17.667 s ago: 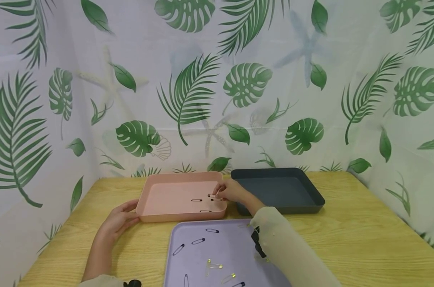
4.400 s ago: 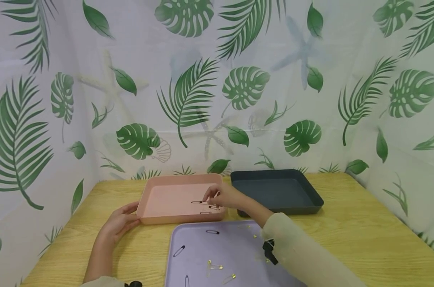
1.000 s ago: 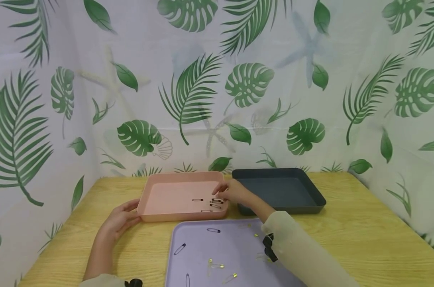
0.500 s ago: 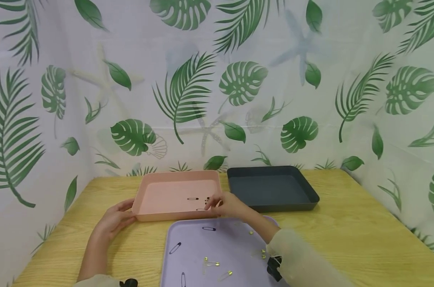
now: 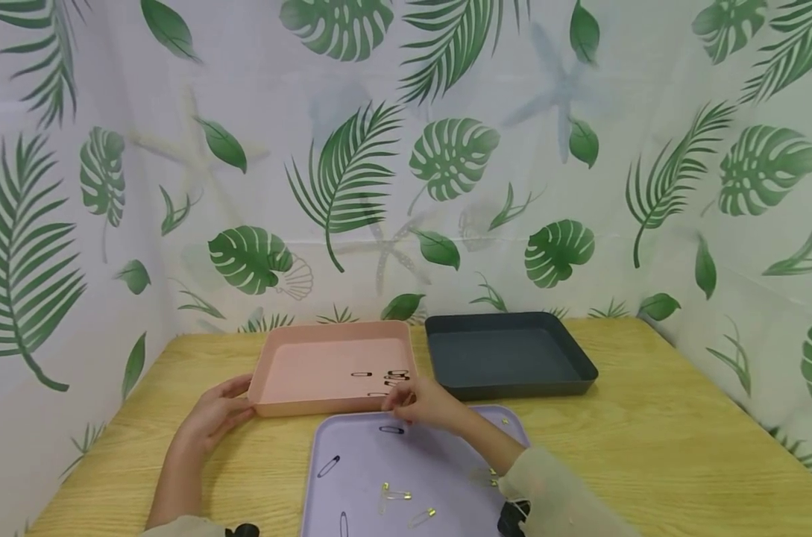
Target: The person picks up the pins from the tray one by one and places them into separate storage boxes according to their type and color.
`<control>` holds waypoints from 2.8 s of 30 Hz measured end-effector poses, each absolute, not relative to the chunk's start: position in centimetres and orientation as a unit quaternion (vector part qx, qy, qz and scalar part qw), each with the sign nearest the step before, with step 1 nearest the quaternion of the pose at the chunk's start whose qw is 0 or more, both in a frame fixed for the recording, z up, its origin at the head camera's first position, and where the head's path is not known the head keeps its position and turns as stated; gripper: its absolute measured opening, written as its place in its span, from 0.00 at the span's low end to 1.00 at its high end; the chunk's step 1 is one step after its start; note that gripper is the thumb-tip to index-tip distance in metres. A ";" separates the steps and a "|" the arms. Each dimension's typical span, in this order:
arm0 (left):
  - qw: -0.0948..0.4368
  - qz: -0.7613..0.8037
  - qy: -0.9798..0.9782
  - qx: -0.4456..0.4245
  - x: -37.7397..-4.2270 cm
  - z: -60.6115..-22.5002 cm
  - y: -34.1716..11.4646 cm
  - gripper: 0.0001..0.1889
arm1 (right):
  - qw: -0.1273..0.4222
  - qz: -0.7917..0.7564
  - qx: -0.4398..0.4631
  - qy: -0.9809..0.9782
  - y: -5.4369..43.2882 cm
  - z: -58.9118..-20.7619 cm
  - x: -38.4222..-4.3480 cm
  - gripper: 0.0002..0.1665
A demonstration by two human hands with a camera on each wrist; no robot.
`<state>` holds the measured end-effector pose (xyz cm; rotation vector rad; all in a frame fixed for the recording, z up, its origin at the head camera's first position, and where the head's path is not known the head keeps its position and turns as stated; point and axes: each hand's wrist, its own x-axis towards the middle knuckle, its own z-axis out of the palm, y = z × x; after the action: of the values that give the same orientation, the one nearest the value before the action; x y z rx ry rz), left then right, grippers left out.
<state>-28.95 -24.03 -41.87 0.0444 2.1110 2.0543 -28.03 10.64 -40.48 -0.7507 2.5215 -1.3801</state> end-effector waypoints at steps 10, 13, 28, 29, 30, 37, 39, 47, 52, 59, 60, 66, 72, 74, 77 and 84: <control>0.096 0.693 0.714 0.019 -28.8 -41.9 -24.0 0.29 | 0.068 -0.433 -0.255 0.862 11.2 -41.0 -27.6 0.04; 0.094 0.700 0.708 0.027 -29.0 -42.1 -24.2 0.30 | 0.064 -0.422 -0.249 0.869 11.4 -41.1 -27.6 0.04; 0.094 0.695 0.713 0.015 -28.9 -41.6 -23.9 0.29 | 0.045 -0.392 -0.268 0.879 11.3 -42.3 -28.1 0.03; 0.094 0.695 0.713 0.014 -28.9 -41.5 -23.9 0.29 | 0.042 -0.388 -0.272 0.880 11.3 -42.4 -28.0 0.03; 0.095 0.695 0.712 0.014 -28.9 -41.5 -23.9 0.29 | 0.039 -0.382 -0.275 0.882 11.2 -42.4 -28.0 0.03; 0.094 0.699 0.709 0.018 -29.1 -41.8 -24.1 0.29 | 0.046 -0.355 -0.287 0.888 11.2 -42.4 -28.0 0.06; 0.093 0.701 0.707 0.018 -29.1 -41.8 -24.1 0.29 | 0.053 -0.354 -0.289 0.888 11.2 -42.4 -28.0 0.06; 0.091 0.700 0.708 0.011 -29.0 -41.9 -24.0 0.29 | 0.074 -0.364 -0.282 0.885 11.1 -42.3 -27.7 0.05; 0.089 0.698 0.710 0.012 -28.9 -41.8 -24.0 0.29 | 0.083 -0.370 -0.284 0.881 11.1 -42.2 -27.8 0.07; 0.087 0.698 0.711 0.008 -29.0 -41.8 -23.9 0.29 | 0.087 -0.376 -0.288 0.876 11.2 -42.1 -27.6 0.07; 0.087 0.698 0.711 0.008 -29.0 -41.8 -23.9 0.29 | 0.089 -0.379 -0.286 0.876 11.2 -42.1 -27.6 0.07; 0.087 0.698 0.711 0.006 -29.3 -41.7 -24.0 0.29 | 0.085 -0.397 -0.279 0.870 11.2 -41.8 -27.6 0.07; 0.089 0.698 0.711 0.008 -29.2 -41.7 -24.0 0.29 | 0.079 -0.412 -0.280 0.863 11.2 -41.8 -27.8 0.08; 0.091 0.697 0.711 0.008 -29.1 -41.9 -24.0 0.29 | 0.087 -0.420 -0.267 0.863 11.2 -41.9 -27.7 0.08; 0.091 0.699 0.709 0.008 -29.0 -41.9 -24.1 0.29 | 0.096 -0.429 -0.252 0.862 11.2 -41.7 -27.7 0.08; 0.088 0.698 0.710 0.015 -29.1 -42.0 -24.0 0.29 | 0.099 -0.450 -0.242 0.854 11.1 -40.5 -27.6 0.08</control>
<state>-29.12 -24.03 -41.99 0.0447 2.1149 2.0777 -27.61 11.07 -40.48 -0.7149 2.5266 -1.3296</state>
